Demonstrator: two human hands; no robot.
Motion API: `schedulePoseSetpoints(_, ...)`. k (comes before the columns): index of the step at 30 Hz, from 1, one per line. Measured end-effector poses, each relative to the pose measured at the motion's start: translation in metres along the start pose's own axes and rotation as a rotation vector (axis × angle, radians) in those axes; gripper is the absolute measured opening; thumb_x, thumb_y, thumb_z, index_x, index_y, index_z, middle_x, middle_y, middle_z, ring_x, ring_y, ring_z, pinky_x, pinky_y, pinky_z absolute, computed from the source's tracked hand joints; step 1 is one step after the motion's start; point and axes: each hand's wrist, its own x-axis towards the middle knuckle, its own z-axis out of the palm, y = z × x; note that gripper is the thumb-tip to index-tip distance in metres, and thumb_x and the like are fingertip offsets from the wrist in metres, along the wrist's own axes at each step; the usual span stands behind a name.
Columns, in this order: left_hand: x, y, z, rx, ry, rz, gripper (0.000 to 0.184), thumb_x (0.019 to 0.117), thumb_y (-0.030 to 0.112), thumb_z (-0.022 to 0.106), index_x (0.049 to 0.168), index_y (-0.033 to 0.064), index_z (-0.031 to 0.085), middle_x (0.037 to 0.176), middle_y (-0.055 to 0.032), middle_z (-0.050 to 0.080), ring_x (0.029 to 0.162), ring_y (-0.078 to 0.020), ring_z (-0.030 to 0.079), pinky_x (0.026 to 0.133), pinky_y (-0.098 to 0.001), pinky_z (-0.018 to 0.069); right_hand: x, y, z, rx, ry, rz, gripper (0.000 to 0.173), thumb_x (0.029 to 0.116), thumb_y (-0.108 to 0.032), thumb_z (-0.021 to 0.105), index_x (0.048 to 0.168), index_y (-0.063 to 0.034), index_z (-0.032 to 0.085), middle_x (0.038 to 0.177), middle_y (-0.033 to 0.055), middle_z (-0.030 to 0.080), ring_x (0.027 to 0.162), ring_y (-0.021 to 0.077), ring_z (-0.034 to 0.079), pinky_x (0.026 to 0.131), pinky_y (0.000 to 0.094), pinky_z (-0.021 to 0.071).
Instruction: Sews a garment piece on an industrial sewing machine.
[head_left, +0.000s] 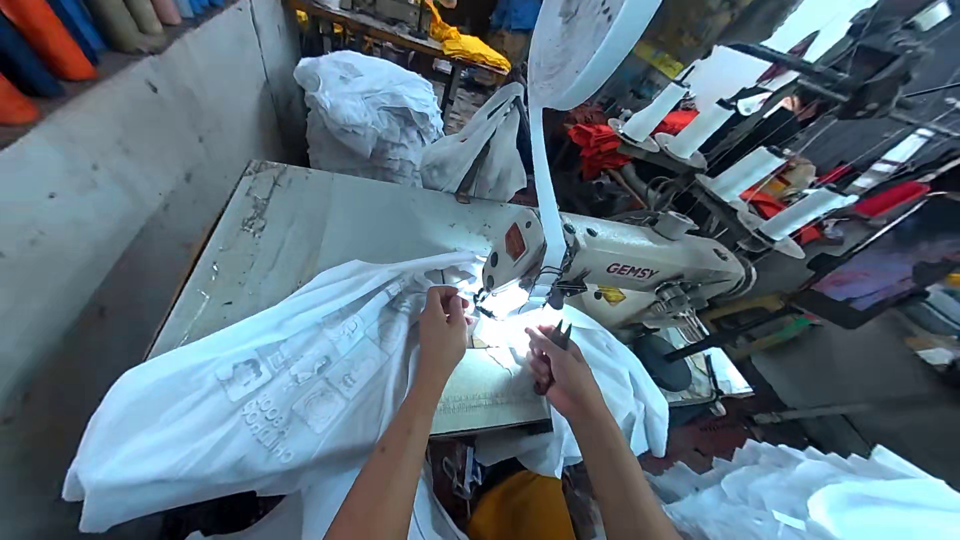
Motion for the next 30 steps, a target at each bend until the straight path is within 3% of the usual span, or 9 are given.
schedulePoseSetpoints(5,0.002,-0.001,0.003,-0.078,0.039,-0.017,0.024,0.1078,0.008,0.044,0.125,-0.0056,0.054,0.103,-0.0123,0.068,0.084,-0.0122,0.071,0.076,-0.0279,0.0616,-0.048,0.001,-0.053,-0.043,-0.236,-0.184,0.013,0.1023,-0.020,0.056,0.102,-0.0124,0.066,0.078,-0.0028,0.062,0.049,0.0001,0.046,0.043,0.0160,0.0406)
schedulePoseSetpoints(10,-0.011,-0.006,-0.005,0.199,0.105,0.311,0.031,0.1058,0.020,0.052,0.123,-0.0050,0.059,0.109,-0.0166,0.069,0.093,-0.0182,0.071,0.078,-0.0348,0.0604,-0.095,-0.016,-0.093,0.080,-0.472,-0.534,0.016,0.1007,-0.032,0.064,0.095,-0.0209,0.074,0.146,0.0054,0.057,0.069,0.0012,0.060,0.051,0.0148,0.0468)
schedulePoseSetpoints(13,-0.037,0.016,0.009,0.265,0.140,0.830,0.019,0.1011,0.017,0.057,0.104,-0.0001,0.066,0.099,-0.0120,0.068,0.093,-0.0163,0.066,0.082,-0.0307,0.0564,-0.116,-0.020,-0.107,0.253,-0.544,-0.555,0.017,0.1031,-0.030,0.061,0.108,-0.0190,0.073,0.121,0.0030,0.072,0.076,0.0071,0.069,0.061,0.0194,0.0558)
schedulePoseSetpoints(17,-0.073,0.033,0.041,0.445,-0.173,1.099,0.021,0.1037,0.027,0.057,0.115,0.0202,0.073,0.127,0.0005,0.069,0.111,-0.0171,0.062,0.097,-0.0331,0.0483,-0.124,-0.005,-0.121,0.194,-0.477,-0.410,0.015,0.1050,-0.027,0.059,0.110,-0.0160,0.069,0.096,0.0025,0.071,0.067,0.0029,0.062,0.056,0.0164,0.0507)
schedulePoseSetpoints(19,-0.068,0.024,0.050,0.609,-0.236,1.128,0.025,0.1043,0.030,0.054,0.116,0.0228,0.076,0.131,0.0031,0.069,0.109,-0.0199,0.063,0.094,-0.0383,0.0483,-0.128,-0.004,-0.140,-0.258,-0.311,-0.409,0.014,0.1061,-0.022,0.057,0.110,-0.0118,0.066,0.088,-0.0009,0.069,0.061,0.0010,0.057,0.053,0.0174,0.0473)
schedulePoseSetpoints(21,-0.058,0.015,0.050,0.704,-0.243,1.109,0.026,0.1035,0.031,0.054,0.111,0.0223,0.078,0.126,0.0031,0.071,0.105,-0.0215,0.065,0.089,-0.0409,0.0497,-0.133,-0.008,-0.164,-0.966,-0.031,-0.339,0.014,0.0969,-0.017,0.063,0.106,-0.0082,0.068,0.082,0.0043,0.068,0.065,0.0166,0.063,0.058,0.0370,0.0546)
schedulePoseSetpoints(23,-0.051,0.010,0.047,0.755,-0.241,1.091,0.027,0.1029,0.032,0.054,0.109,0.0213,0.079,0.119,0.0014,0.072,0.103,-0.0229,0.065,0.087,-0.0421,0.0504,-0.134,-0.011,-0.182,-1.317,0.248,0.004,0.025,0.0919,-0.018,0.067,0.113,-0.0049,0.069,0.097,0.0182,0.072,0.089,0.0371,0.072,0.077,0.0609,0.0572)
schedulePoseSetpoints(25,-0.049,0.006,0.047,0.796,-0.227,1.079,0.029,0.1027,0.033,0.054,0.108,0.0192,0.078,0.113,-0.0012,0.072,0.101,-0.0245,0.065,0.086,-0.0425,0.0508,-0.129,-0.013,-0.195,-1.388,0.451,0.240,0.034,0.0985,-0.019,0.060,0.128,-0.0020,0.063,0.117,0.0244,0.069,0.107,0.0435,0.069,0.089,0.0658,0.0535)
schedulePoseSetpoints(30,-0.050,-0.011,0.045,0.820,-0.216,0.966,0.023,0.1018,0.022,0.057,0.094,0.0081,0.074,0.099,-0.0099,0.070,0.099,-0.0282,0.067,0.090,-0.0423,0.0543,-0.112,-0.018,-0.175,-1.393,0.459,0.066,0.033,0.1001,-0.026,0.062,0.123,-0.0029,0.066,0.113,0.0226,0.070,0.101,0.0429,0.070,0.084,0.0655,0.0543)
